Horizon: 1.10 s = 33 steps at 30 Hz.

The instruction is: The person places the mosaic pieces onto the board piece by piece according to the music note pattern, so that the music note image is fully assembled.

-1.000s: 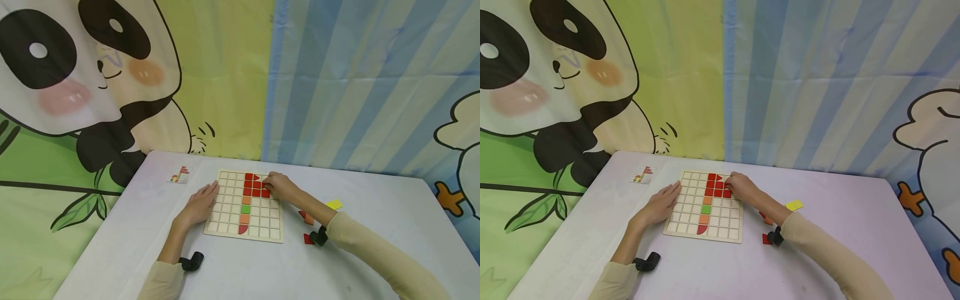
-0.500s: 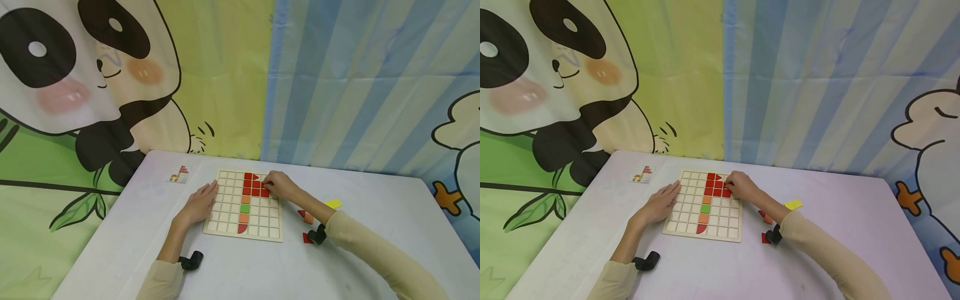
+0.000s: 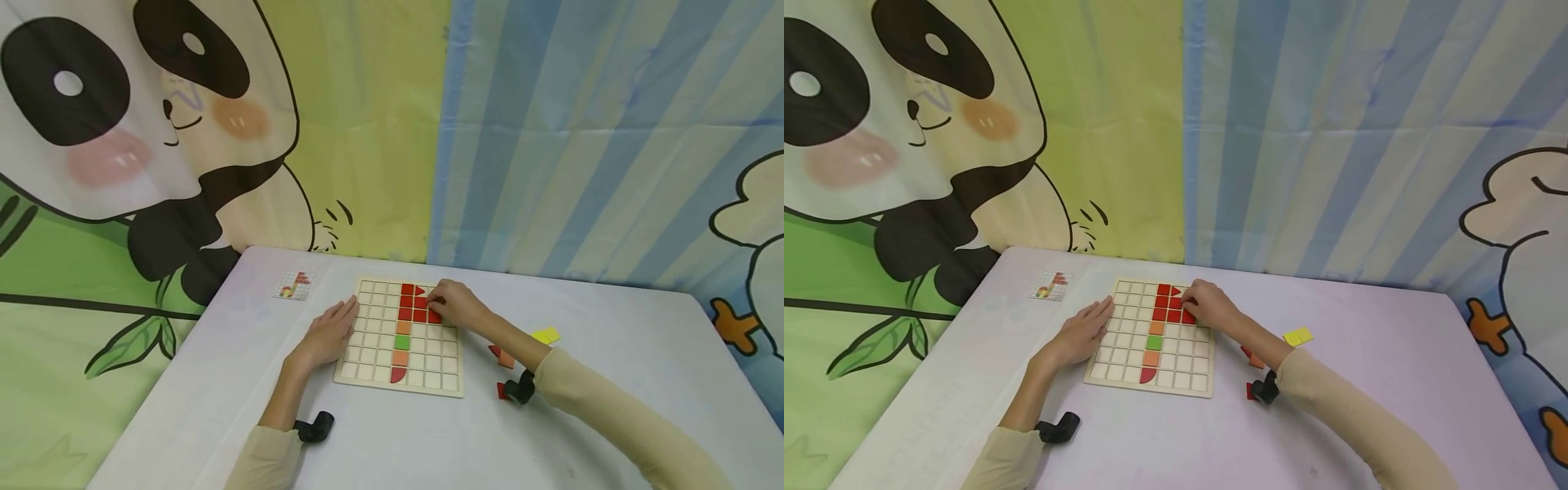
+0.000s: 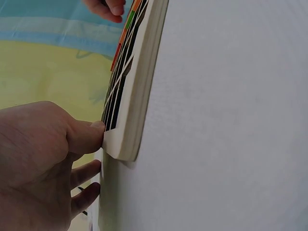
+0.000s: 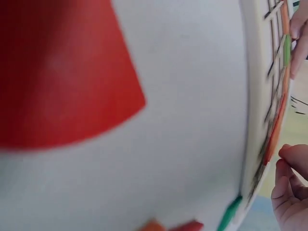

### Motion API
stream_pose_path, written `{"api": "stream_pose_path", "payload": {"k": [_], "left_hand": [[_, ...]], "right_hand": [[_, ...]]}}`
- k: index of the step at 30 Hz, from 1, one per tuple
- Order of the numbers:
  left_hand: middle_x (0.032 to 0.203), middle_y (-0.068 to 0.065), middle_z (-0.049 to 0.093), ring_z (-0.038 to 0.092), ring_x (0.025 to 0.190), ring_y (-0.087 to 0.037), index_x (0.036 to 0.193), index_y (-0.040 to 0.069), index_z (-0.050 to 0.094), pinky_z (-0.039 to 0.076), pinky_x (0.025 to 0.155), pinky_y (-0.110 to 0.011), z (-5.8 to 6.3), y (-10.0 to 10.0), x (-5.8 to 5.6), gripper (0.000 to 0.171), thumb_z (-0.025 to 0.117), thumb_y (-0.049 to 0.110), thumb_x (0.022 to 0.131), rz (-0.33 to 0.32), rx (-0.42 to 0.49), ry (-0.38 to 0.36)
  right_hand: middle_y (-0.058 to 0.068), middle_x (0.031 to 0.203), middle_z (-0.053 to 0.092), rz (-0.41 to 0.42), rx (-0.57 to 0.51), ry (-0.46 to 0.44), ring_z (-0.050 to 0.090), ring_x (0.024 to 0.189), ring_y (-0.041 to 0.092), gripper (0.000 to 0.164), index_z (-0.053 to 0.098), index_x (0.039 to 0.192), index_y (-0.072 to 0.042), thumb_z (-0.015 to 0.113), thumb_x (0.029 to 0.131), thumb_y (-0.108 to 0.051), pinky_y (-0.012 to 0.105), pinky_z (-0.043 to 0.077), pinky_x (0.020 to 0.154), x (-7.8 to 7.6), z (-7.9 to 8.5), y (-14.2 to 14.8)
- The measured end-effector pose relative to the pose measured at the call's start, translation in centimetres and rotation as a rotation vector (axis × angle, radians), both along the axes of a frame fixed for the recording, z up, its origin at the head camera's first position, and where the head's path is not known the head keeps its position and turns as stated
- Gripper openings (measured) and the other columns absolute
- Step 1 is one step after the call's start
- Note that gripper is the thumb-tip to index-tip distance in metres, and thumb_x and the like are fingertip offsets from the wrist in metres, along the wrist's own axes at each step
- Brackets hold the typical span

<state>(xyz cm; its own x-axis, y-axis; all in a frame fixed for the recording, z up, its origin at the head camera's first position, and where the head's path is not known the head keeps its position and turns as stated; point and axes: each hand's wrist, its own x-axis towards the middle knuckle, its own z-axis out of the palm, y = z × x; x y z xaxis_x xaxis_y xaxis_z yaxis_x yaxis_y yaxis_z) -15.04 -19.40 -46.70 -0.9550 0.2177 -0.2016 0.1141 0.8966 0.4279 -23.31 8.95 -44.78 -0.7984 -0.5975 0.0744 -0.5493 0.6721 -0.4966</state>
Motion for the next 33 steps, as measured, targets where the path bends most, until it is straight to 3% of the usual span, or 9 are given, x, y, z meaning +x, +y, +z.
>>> {"api": "stream_pose_path", "payload": {"k": [7,12,17,22,33], "left_hand": [[0.164,-0.007,0.016,0.016,0.151,-0.033,0.154,0.007,0.024,0.018,0.119,-0.058,0.3,0.2,0.1,0.054,0.041,0.016,0.103,-0.009,0.009,0.019],[0.164,-0.005,0.015,0.015,0.151,-0.032,0.154,0.008,0.023,0.018,0.119,-0.057,0.5,0.1,0.0,0.054,0.039,0.017,0.104,-0.009,0.001,0.006],[0.164,-0.006,0.015,0.014,0.152,-0.033,0.154,0.008,0.023,0.017,0.119,-0.058,0.6,-0.1,-0.1,0.054,0.039,0.017,0.104,0.007,0.012,0.007],[0.164,-0.007,0.015,0.014,0.151,-0.034,0.154,0.008,0.023,0.017,0.119,-0.059,0.6,-0.2,-0.1,0.054,0.039,0.016,0.103,-0.002,0.004,0.008],[0.164,-0.007,0.015,0.015,0.151,-0.033,0.154,0.008,0.023,0.018,0.119,-0.058,0.1,0.0,-0.1,0.054,0.039,0.016,0.104,-0.003,-0.01,0.004]], "right_hand": [[0.006,0.094,0.068,0.005,-0.061,0.018,0.061,0.082,0.016,0.015,0.073,0.103,-0.002,0.066,0.091,-0.007,0.023,0.05,0.065,2.0,2.2,3.6],[0.004,0.094,0.068,-0.037,-0.052,0.049,0.061,0.08,0.014,0.017,0.073,0.104,-0.003,0.067,0.088,-0.005,0.021,0.05,0.063,3.6,2.6,7.6],[0.0,0.093,0.068,-0.084,0.015,0.03,0.058,0.08,0.01,0.017,0.073,0.104,-0.005,0.069,0.087,-0.006,0.02,0.05,0.064,5.5,1.9,10.9],[-0.004,0.092,0.067,-0.071,0.028,0.013,0.058,0.078,0.005,0.017,0.073,0.102,-0.008,0.071,0.085,-0.006,0.018,0.05,0.063,7.5,0.8,12.9],[-0.005,0.092,0.067,-0.052,0.041,0.025,0.057,0.078,0.001,0.016,0.073,0.099,-0.01,0.074,0.082,-0.007,0.02,0.054,0.066,9.1,-0.2,13.4]]}}
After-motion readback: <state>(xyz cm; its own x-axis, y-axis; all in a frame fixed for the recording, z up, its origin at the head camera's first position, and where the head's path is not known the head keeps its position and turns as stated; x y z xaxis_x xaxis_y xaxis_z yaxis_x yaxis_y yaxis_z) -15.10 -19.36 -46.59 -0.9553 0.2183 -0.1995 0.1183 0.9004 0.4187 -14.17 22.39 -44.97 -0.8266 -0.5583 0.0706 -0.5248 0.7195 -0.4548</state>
